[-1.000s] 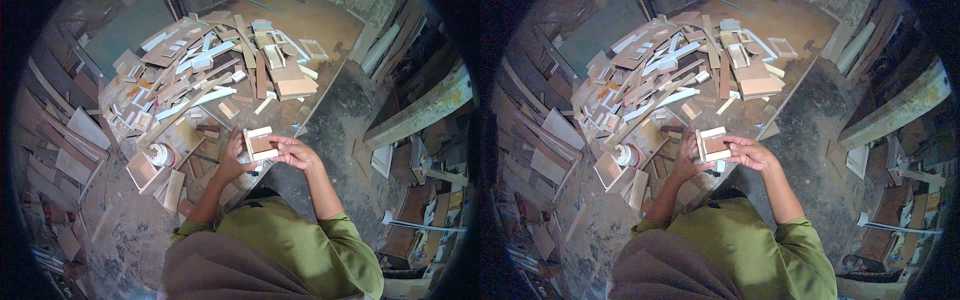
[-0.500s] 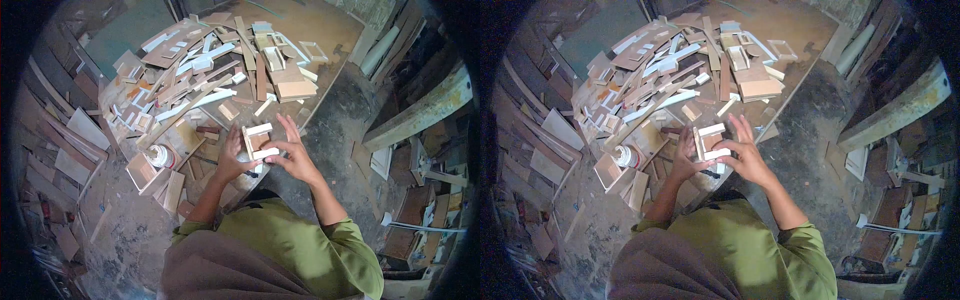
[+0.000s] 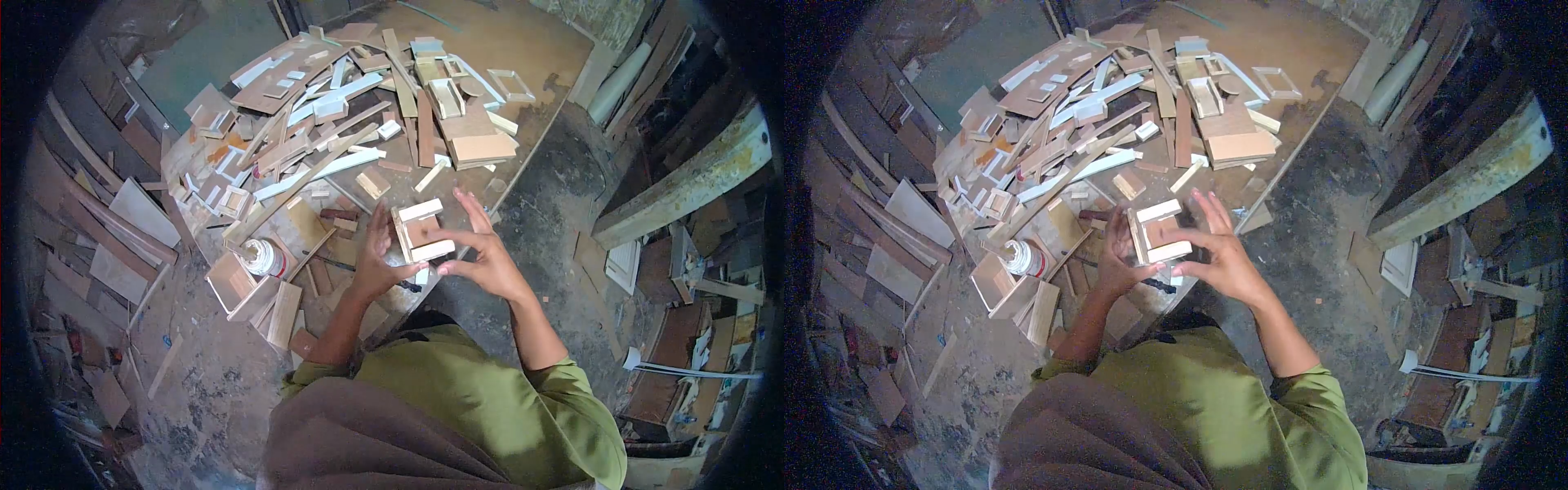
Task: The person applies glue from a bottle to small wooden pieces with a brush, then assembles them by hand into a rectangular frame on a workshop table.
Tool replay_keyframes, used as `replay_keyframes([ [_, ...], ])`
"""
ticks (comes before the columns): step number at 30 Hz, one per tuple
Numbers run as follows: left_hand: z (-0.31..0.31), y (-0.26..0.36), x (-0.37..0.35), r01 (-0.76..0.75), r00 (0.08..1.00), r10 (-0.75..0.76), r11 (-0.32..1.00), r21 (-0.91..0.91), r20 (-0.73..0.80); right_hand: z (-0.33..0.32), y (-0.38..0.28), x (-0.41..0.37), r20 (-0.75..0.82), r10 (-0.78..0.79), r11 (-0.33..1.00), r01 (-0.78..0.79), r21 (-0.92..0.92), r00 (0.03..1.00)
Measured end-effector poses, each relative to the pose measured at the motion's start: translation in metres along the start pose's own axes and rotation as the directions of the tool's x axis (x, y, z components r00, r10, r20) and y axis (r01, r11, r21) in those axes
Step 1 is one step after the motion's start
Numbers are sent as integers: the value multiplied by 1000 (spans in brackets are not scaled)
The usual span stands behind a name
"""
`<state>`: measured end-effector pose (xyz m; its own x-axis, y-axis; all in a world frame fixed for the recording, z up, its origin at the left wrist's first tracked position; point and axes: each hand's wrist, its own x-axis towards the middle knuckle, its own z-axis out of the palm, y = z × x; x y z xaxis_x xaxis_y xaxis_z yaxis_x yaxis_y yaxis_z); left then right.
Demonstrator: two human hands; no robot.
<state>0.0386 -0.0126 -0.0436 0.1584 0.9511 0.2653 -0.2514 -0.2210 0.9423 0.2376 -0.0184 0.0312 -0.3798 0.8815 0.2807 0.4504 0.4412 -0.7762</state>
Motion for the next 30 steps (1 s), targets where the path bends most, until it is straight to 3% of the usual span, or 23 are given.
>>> replay_keyframes([
  [2,0,3,-1,-7,1000,7,999,49,-10,-4,-6,-1,-116,57,995,-47,83,992],
  [5,0,-2,-6,-66,998,63,982,178,22,-13,21,0,26,412,784,-369,500,911],
  [8,2,-4,-5,-167,982,144,963,212,120,-15,33,-1,319,461,557,-550,623,828],
  [10,5,-2,-4,-178,978,148,960,217,149,-10,40,-2,357,472,517,-581,629,806],
  [13,4,6,0,-358,926,218,764,536,308,-5,45,-3,389,488,477,-612,631,781],
  [16,7,-7,-1,-238,955,156,911,338,252,-4,46,-5,367,523,477,-621,621,769],
  [18,8,-10,-1,-234,960,160,907,350,229,-2,50,-7,340,529,480,-604,636,778],
  [21,22,-5,-2,-228,971,201,945,233,132,-2,55,-10,291,549,504,-588,633,783],
  [23,22,-20,-3,-79,996,75,993,87,50,-2,55,-11,256,566,527,-583,618,783],
  [24,14,-52,-2,72,997,-72,997,0,25,-3,53,-12,240,575,538,-583,609,782],
  [26,14,-64,-6,266,964,-262,948,-175,45,0,51,-13,217,584,555,-579,597,783],
  [28,28,-39,-11,354,935,-330,873,-337,128,4,52,-16,195,583,572,-568,592,789],
  [30,28,-40,-13,232,972,-219,948,-216,83,9,56,-20,198,596,545,-573,612,778],
])
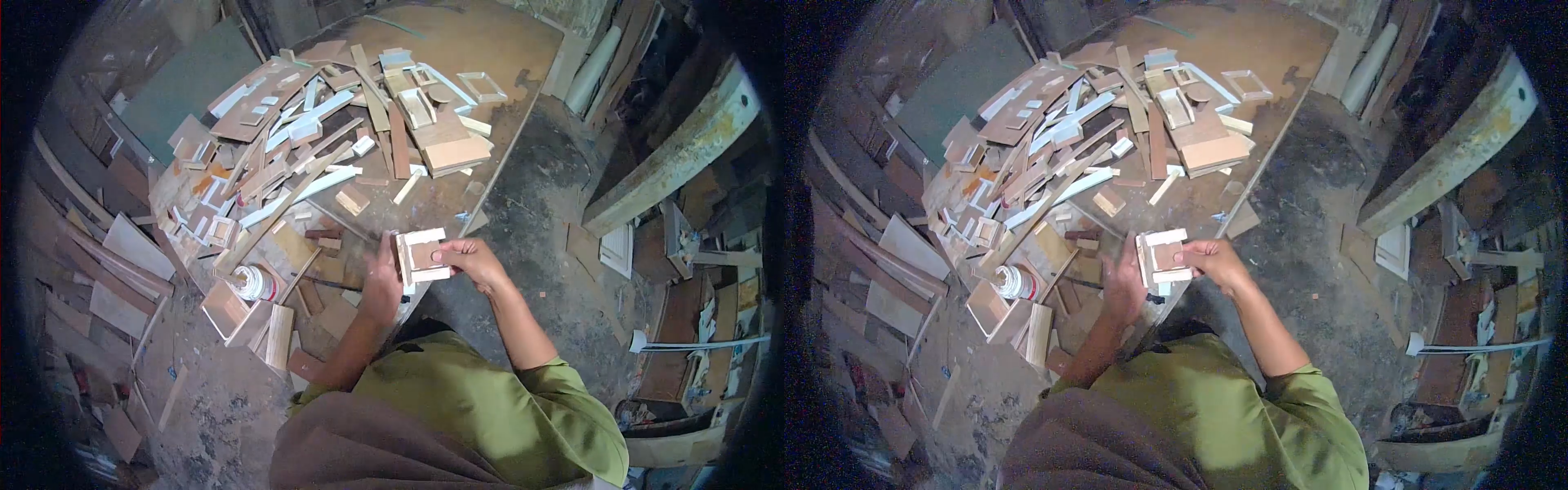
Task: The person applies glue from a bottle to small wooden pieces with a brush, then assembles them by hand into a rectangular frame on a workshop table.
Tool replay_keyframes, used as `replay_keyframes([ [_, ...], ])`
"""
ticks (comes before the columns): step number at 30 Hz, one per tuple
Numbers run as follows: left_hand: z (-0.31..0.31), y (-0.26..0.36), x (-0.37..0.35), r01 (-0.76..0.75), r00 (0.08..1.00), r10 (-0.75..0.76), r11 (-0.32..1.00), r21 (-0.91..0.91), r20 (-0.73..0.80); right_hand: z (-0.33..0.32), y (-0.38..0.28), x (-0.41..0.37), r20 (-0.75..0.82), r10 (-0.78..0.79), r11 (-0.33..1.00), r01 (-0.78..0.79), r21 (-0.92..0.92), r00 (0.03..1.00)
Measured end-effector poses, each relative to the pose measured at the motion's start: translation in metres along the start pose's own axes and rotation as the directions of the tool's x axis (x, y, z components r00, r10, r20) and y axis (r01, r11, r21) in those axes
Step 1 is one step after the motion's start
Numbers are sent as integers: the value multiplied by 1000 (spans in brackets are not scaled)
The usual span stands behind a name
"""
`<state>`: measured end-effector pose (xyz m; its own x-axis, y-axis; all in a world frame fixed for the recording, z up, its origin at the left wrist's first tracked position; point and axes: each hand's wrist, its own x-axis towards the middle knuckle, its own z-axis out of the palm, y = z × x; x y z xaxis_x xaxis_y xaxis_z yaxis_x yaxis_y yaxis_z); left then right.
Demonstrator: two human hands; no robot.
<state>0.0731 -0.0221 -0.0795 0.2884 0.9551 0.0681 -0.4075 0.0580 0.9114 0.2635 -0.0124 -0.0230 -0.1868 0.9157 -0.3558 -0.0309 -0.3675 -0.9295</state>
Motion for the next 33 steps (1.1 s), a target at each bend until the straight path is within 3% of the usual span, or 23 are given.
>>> replay_keyframes([
  [1,-7,-7,-1,-53,998,61,942,333,-13,-1,4,0,-6,7,1000,-6,15,1000],
  [4,-14,-8,-6,-16,991,25,997,71,-133,-7,9,-2,-61,105,984,-95,151,993],
  [6,-17,-1,-7,89,936,-218,906,-415,-275,-20,20,2,-22,110,958,-100,269,994],
  [10,-44,-28,-6,111,948,-185,955,-277,-259,-44,23,13,-107,116,915,-65,397,988],
  [13,-36,-13,-2,216,882,-285,952,-216,-375,-68,18,24,-213,101,885,10,466,972],
  [21,-38,-9,28,155,859,-220,972,-175,-462,-152,1,102,-293,1,816,168,554,956],
  [25,-23,-10,70,161,812,-250,965,-209,-528,-204,-15,165,-342,40,775,187,603,939],
  [33,31,-24,180,122,863,-198,974,-189,-464,-292,-40,296,-364,97,698,197,689,926],
])
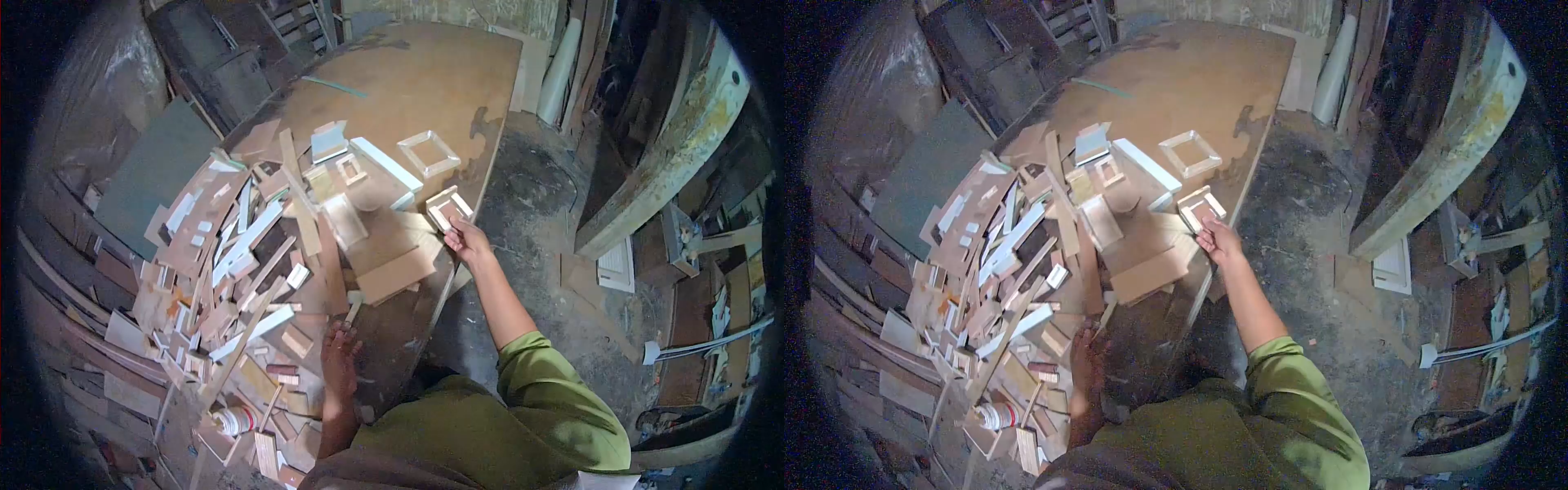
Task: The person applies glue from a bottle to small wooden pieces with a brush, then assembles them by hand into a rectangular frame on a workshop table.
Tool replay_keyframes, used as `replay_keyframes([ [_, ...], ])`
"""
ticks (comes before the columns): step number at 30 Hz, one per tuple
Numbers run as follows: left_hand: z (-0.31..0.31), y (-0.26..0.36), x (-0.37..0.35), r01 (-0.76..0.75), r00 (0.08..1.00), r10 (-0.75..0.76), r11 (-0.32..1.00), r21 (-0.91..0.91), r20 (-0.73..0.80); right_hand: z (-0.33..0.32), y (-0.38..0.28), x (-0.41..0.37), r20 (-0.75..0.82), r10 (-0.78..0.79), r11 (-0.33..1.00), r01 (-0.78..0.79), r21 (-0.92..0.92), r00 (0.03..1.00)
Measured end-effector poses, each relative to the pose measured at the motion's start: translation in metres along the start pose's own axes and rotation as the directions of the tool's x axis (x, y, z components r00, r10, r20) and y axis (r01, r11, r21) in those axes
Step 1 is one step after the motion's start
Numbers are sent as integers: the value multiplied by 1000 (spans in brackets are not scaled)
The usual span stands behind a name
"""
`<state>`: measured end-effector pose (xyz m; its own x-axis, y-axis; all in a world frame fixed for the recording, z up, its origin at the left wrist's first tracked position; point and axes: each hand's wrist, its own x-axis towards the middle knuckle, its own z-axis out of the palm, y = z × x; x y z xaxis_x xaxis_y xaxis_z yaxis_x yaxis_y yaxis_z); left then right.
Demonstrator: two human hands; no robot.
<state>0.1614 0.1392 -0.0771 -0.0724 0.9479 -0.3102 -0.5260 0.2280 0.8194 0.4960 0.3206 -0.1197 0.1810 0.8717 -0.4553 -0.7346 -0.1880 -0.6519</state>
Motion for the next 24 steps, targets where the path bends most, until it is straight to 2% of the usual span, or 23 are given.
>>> replay_keyframes([
  [1,14,-3,8,-7,1000,7,1000,-12,4,-2,-4,18,4,-3,1000,3,10,1000],
  [4,53,-5,27,-17,999,17,1000,15,-42,-9,-11,73,-131,-16,999,11,-38,991],
  [6,62,-15,42,3,1000,-2,1000,18,-15,-10,-13,98,-193,-17,999,8,-47,981],
  [9,86,-19,61,16,999,-18,999,51,33,-22,-5,139,-174,-10,999,3,-41,985],
  [10,99,-19,68,19,998,-22,998,64,52,-20,-5,142,-184,17,999,-7,52,983],
  [13,146,-19,101,39,996,-54,975,217,66,-18,2,155,-279,0,994,31,108,960],
  [14,163,-24,116,38,991,-63,978,205,115,-30,8,157,-49,-60,975,69,213,997],
  [17,210,-38,157,60,973,-105,975,216,205,-13,2,151,-227,-57,997,68,43,972],
  [21,236,-63,189,61,955,-142,954,294,262,-24,7,170,-176,-80,996,87,35,981],
  [24,244,-68,186,153,945,-215,956,249,245,-26,13,179,-162,-93,996,90,-25,982],
])
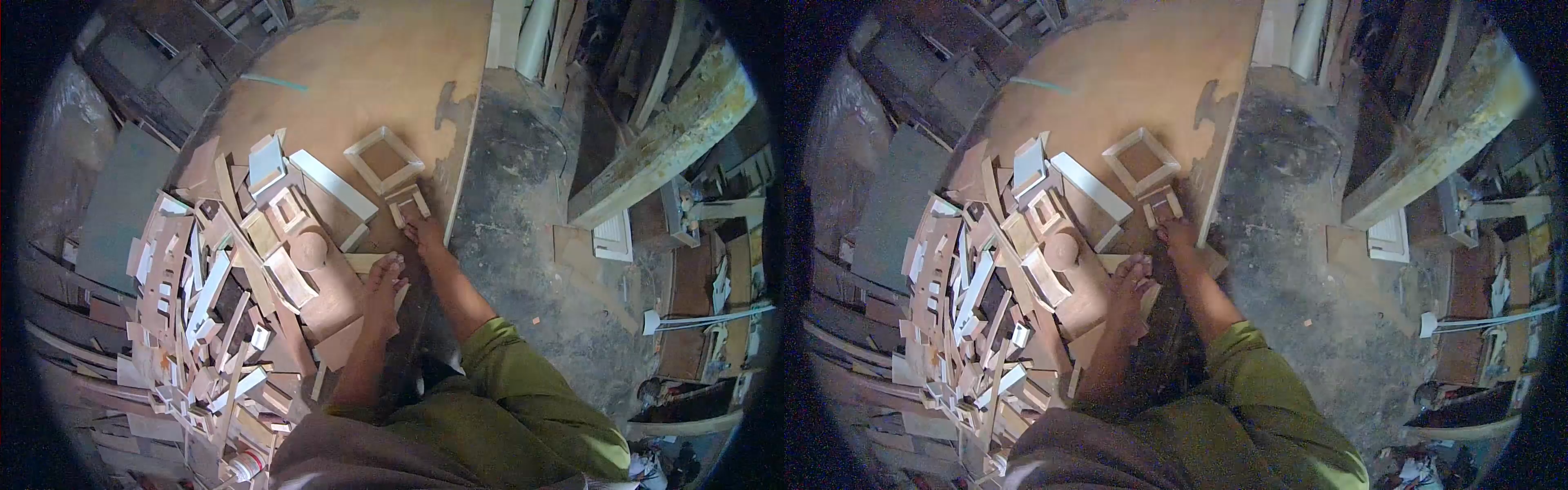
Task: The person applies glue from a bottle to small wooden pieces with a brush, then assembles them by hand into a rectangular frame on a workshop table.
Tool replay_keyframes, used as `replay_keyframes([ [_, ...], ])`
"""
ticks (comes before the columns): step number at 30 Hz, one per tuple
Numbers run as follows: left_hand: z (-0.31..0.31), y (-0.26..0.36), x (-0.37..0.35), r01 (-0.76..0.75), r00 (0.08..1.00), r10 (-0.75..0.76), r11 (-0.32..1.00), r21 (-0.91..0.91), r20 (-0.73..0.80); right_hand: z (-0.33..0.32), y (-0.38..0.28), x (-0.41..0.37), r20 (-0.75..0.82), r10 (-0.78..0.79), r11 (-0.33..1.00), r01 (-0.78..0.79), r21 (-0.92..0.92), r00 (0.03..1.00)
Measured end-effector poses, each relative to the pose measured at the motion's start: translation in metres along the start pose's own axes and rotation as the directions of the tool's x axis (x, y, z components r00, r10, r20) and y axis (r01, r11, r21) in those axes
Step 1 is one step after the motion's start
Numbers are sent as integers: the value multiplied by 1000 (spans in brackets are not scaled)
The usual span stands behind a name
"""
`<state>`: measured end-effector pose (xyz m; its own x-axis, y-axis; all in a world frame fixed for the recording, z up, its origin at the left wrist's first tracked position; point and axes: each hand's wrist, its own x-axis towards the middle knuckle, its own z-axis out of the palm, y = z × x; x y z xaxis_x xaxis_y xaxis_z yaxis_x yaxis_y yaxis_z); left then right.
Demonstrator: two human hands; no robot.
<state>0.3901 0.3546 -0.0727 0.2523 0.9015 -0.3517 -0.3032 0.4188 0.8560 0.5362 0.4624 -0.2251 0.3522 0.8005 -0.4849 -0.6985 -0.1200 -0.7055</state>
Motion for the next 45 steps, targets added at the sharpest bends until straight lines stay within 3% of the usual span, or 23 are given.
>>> replay_keyframes([
  [2,-3,-3,-1,-5,1000,6,999,41,-15,0,1,5,26,13,998,-11,-60,1000],
  [5,-13,-10,-1,-9,999,11,999,34,-42,0,-4,4,51,39,999,-39,5,998],
  [8,-19,-8,-5,-13,999,14,1000,19,-28,0,-9,6,-4,77,996,-78,-45,997],
  [11,-22,-6,-10,-19,999,19,1000,22,-29,11,-16,-11,-80,-26,999,22,-49,996],
  [14,-21,-7,-16,3,998,-1,999,44,-58,-2,-14,-3,54,-61,971,72,-226,997],
  [16,-20,-6,-23,-2,999,5,998,57,-49,-32,13,40,113,-157,919,187,-347,981],
  [19,-18,-2,-43,-15,1000,15,993,115,0,-12,-3,14,3,-88,984,87,-155,996],
  [21,-17,3,-57,26,1000,-27,976,216,5,-10,-8,11,-14,-56,982,53,-181,998],
  [25,-33,-25,-83,-120,990,110,985,122,85,-12,-16,8,26,14,956,-5,-293,1000],
  [27,-46,-39,-97,-169,984,156,973,160,86,-3,-21,-1,29,57,993,-54,-104,998],
  [29,-57,-37,-115,-128,992,127,975,184,19,-11,-19,6,93,37,998,-32,-60,995],
  [31,-67,-31,-133,-84,996,90,982,171,-28,-25,-3,40,61,85,994,-81,-77,995],
  [33,-79,-43,-146,-156,981,170,977,145,-94,-42,-5,49,248,9,959,62,-277,969],
  [35,-86,-48,-160,-181,968,200,975,131,-152,-47,-7,42,296,21,964,59,-258,955],
  [37,-93,-48,-174,-163,960,187,979,126,-209,-34,-20,22,209,120,993,-114,-41,970],
  [40,-106,-54,-193,-187,949,206,977,101,-236,-21,-30,-34,74,155,987,-150,-64,985],
  [43,-122,-63,-213,-220,910,211,975,15,-356,-16,-32,-81,31,136,984,-132,-116,990],
  [45,-137,-62,-231,-255,897,202,963,-87,-394,-10,-24,-117,220,149,973,-103,-205,964],
])
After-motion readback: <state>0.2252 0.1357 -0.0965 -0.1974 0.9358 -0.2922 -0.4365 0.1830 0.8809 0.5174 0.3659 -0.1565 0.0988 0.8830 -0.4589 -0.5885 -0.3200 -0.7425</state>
